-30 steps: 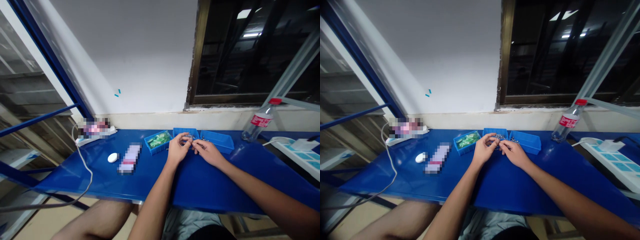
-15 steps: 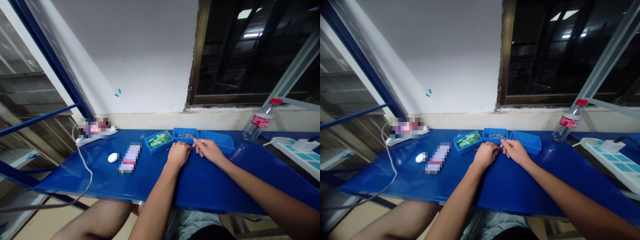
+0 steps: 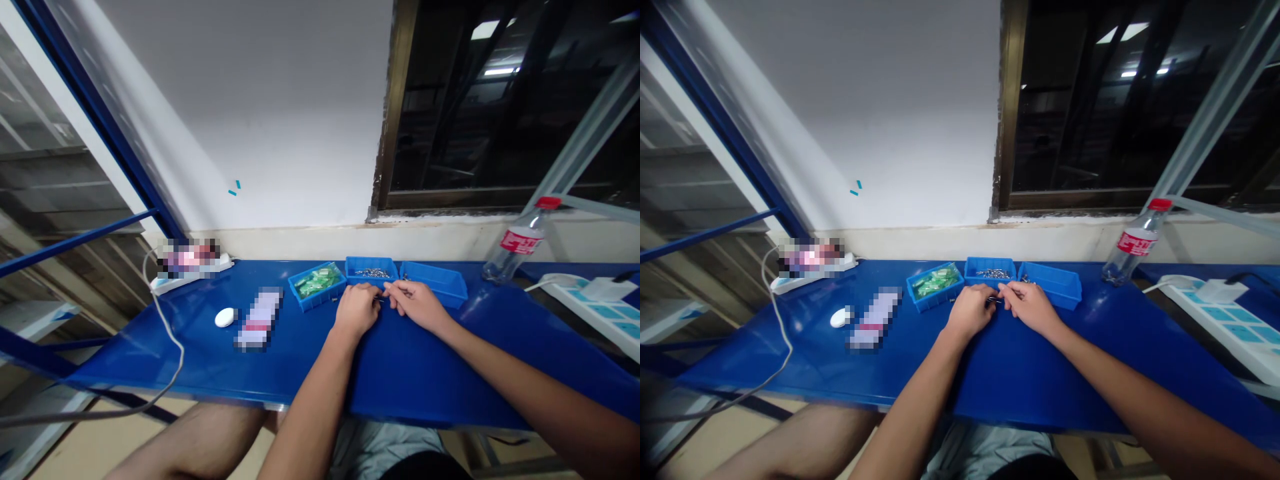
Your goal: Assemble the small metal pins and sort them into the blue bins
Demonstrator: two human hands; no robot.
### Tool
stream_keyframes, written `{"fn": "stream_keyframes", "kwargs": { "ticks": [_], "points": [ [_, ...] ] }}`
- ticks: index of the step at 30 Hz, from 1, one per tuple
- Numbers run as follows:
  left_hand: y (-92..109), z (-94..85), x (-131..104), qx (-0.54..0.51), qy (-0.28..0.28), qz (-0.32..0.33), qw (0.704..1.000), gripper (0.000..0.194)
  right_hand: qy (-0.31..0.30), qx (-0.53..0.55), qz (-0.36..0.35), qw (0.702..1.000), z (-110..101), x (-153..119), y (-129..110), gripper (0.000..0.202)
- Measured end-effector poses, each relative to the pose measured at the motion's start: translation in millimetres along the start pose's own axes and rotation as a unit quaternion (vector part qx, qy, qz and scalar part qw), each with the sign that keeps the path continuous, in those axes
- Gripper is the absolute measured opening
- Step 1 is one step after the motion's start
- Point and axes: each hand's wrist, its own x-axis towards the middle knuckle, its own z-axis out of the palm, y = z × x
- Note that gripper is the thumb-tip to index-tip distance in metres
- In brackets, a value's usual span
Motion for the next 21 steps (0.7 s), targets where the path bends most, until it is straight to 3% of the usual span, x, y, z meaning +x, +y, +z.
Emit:
{"fn": "stream_keyframes", "kwargs": {
  "ticks": [21],
  "points": [
    [0.7,1.5,2.0,0.031,-0.018,0.011,0.999,0.025,-0.006,-0.024,-0.017,1.000,-0.5,0.1,5.4,0.052]
  ]
}}
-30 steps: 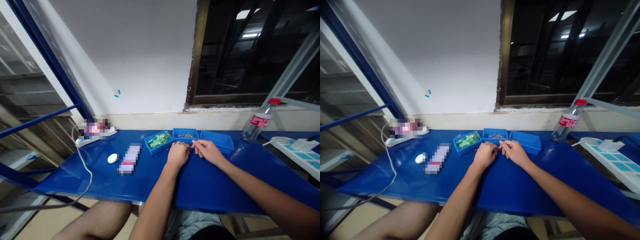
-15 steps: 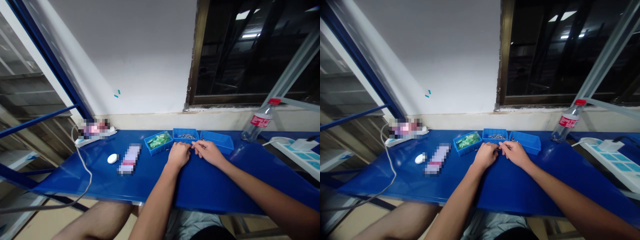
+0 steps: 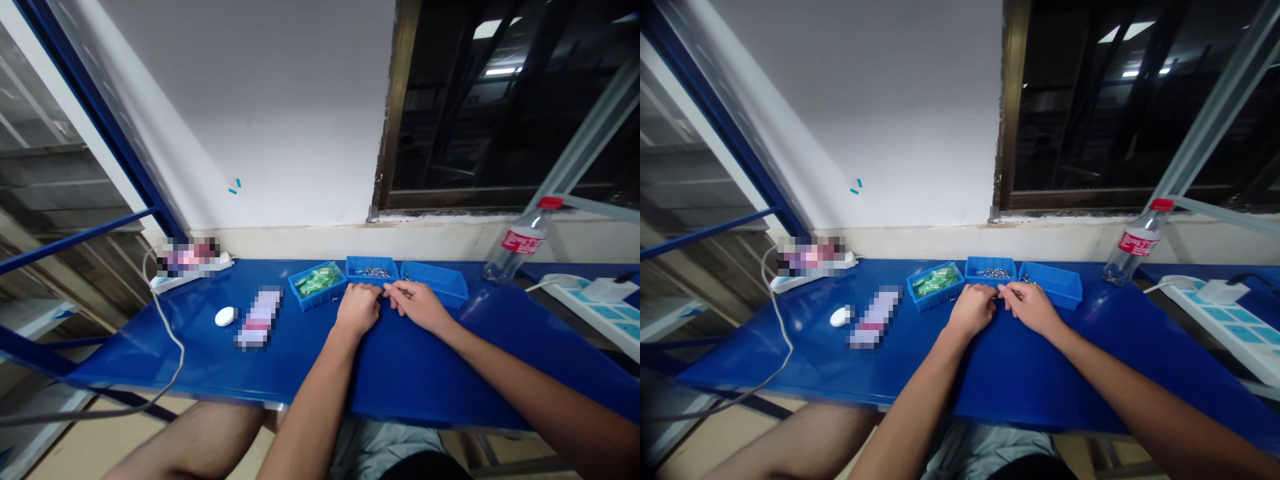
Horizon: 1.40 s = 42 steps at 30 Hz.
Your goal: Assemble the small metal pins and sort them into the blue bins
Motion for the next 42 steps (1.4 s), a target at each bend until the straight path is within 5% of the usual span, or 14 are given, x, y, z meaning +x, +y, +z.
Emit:
{"fn": "stream_keyframes", "kwargs": {
  "ticks": [20,25,29,34,42],
  "points": [
    [2.3,2.1,1.8,-0.162,0.140,-0.037,0.976,0.025,0.003,-0.017,-0.010,1.000,-2.1,-1.5,-0.2,0.050],
    [3.2,1.3,3.3,-0.211,0.151,-0.054,0.964,0.022,0.045,-0.004,-0.017,0.999,-1.1,-0.6,2.3,0.039],
    [4.0,0.7,3.7,-0.248,0.162,-0.057,0.954,0.021,0.104,-0.044,-0.088,0.990,-2.4,0.8,-0.5,0.032],
    [5.4,-0.1,3.8,-0.273,0.156,-0.055,0.948,0.023,0.092,-0.100,-0.139,0.981,-5.5,1.5,-0.8,0.028],
    [6.2,0.2,4.4,-0.318,0.164,-0.070,0.931,0.035,0.091,-0.093,-0.106,0.986,-3.4,2.8,4.3,0.018]
  ]
}}
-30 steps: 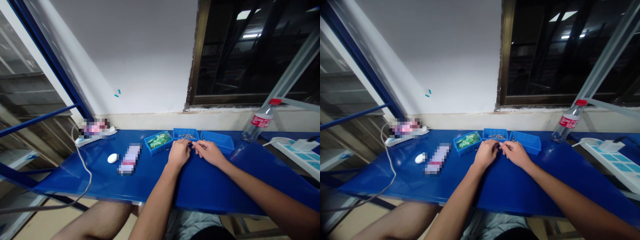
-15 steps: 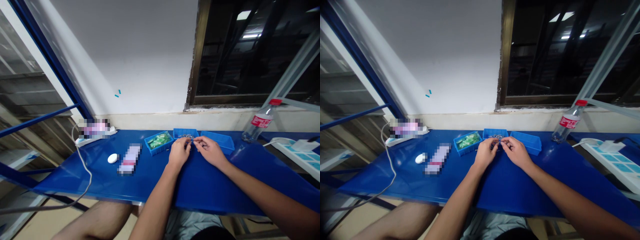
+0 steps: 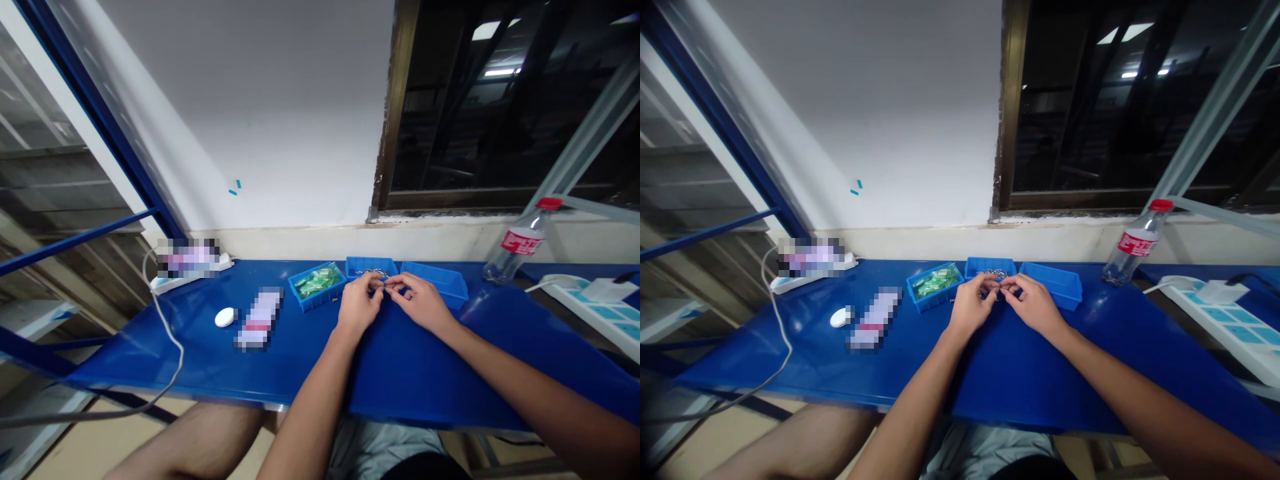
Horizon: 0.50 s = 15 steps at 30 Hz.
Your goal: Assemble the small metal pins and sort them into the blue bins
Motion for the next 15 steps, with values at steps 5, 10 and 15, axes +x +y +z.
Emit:
{"fn": "stream_keyframes", "kwargs": {
  "ticks": [5,10,15],
  "points": [
    [3.0,0.0,1.0,-0.076,0.002,-0.030,0.997,0.038,-0.020,0.033,0.035,0.999,2.3,-1.6,0.6,0.018],
    [1.5,0.9,2.0,-0.118,0.014,-0.053,0.992,0.033,-0.019,0.058,0.041,0.997,5.0,-2.9,2.3,0.019],
    [-5.1,3.5,3.1,-0.126,0.031,-0.073,0.989,0.034,0.031,0.080,0.021,0.996,2.3,-0.6,0.9,0.031]
  ]
}}
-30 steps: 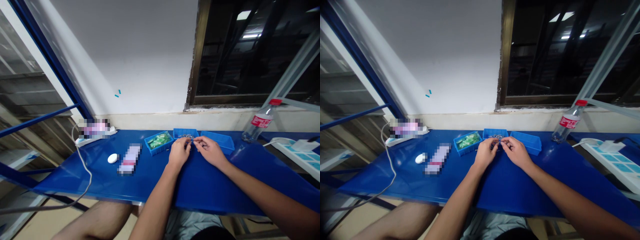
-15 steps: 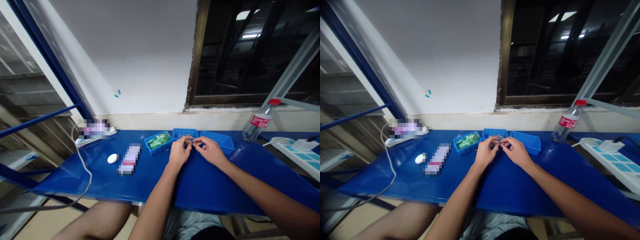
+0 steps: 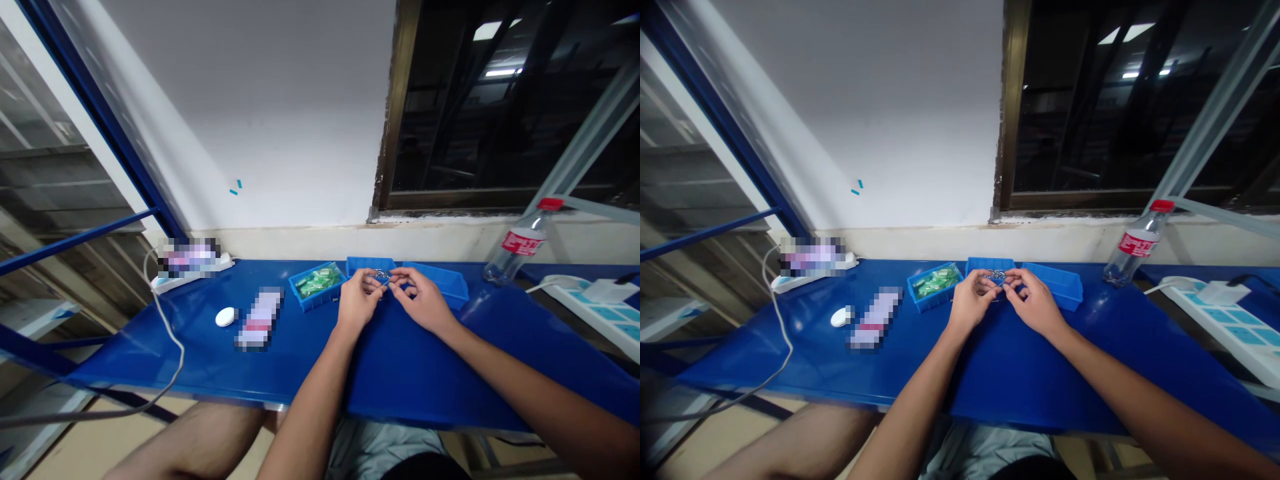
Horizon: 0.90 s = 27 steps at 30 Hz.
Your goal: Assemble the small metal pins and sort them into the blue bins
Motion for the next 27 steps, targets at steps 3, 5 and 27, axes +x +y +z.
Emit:
{"fn": "stream_keyframes", "kwargs": {
  "ticks": [3,5,27],
  "points": [
    [-2.8,-0.3,1.0,0.006,0.002,0.004,1.000,0.036,0.001,-0.023,-0.025,0.999,-3.3,1.9,-1.5,0.025],
    [-4.0,-0.7,1.2,0.004,0.000,0.010,1.000,0.036,-0.024,-0.049,-0.032,0.998,-5.5,2.7,-1.6,0.021],
    [1.4,-1.1,-5.1,0.102,-0.062,0.001,0.993,0.039,-0.068,0.004,0.072,0.995,-3.1,-0.4,-0.8,0.019]
  ]
}}
